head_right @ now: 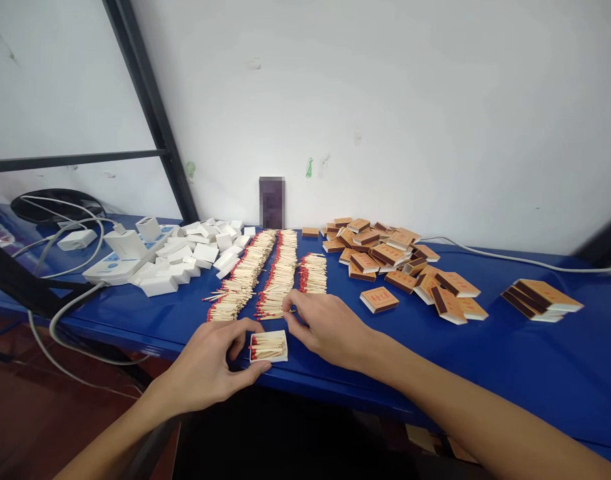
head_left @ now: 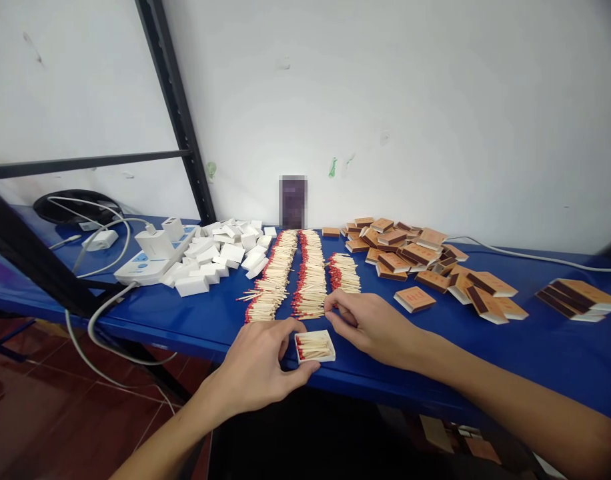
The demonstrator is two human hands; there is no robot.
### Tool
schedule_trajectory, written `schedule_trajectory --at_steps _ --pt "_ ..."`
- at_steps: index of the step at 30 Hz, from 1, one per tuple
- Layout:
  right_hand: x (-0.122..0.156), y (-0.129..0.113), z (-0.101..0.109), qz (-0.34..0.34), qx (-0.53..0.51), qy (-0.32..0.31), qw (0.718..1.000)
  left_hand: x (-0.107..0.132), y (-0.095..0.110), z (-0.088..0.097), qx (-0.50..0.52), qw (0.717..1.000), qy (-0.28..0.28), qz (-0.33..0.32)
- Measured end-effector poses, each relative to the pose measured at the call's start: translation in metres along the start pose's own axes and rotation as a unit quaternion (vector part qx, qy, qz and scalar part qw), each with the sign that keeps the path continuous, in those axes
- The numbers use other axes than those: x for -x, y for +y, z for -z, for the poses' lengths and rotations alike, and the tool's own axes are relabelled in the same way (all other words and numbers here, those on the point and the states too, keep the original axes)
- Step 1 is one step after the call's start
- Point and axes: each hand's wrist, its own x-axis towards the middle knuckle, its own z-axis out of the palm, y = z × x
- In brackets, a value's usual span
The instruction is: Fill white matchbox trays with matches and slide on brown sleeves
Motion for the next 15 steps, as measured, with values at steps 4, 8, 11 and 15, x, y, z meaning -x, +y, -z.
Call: schedule_trajectory --at_steps 4,8,11,15 --pt "-0.0027 0.0087 -0.0061 -0.005 0.043 -0.027 0.999 0.0003 0.0 0.0009 0.0 1.0 -0.006 -0.007" --pt "-0.0029 0.0109 -0.0093 -0.019 0.055 -0.036 0.998 0.001 -0.0002 0.0011 0.015 1.0 -0.006 -0.004" --pt "-0.0027 0.0108 -0.0094 -0.019 0.057 -0.04 0.997 0.0023 -0.0002 0.001 0.021 1.0 -0.005 -0.002" --pt "-0.0024 0.0094 -0.0082 -0.02 0.065 -0.052 0.996 0.0027 0.0006 0.0016 0.007 1.0 -0.013 -0.006"
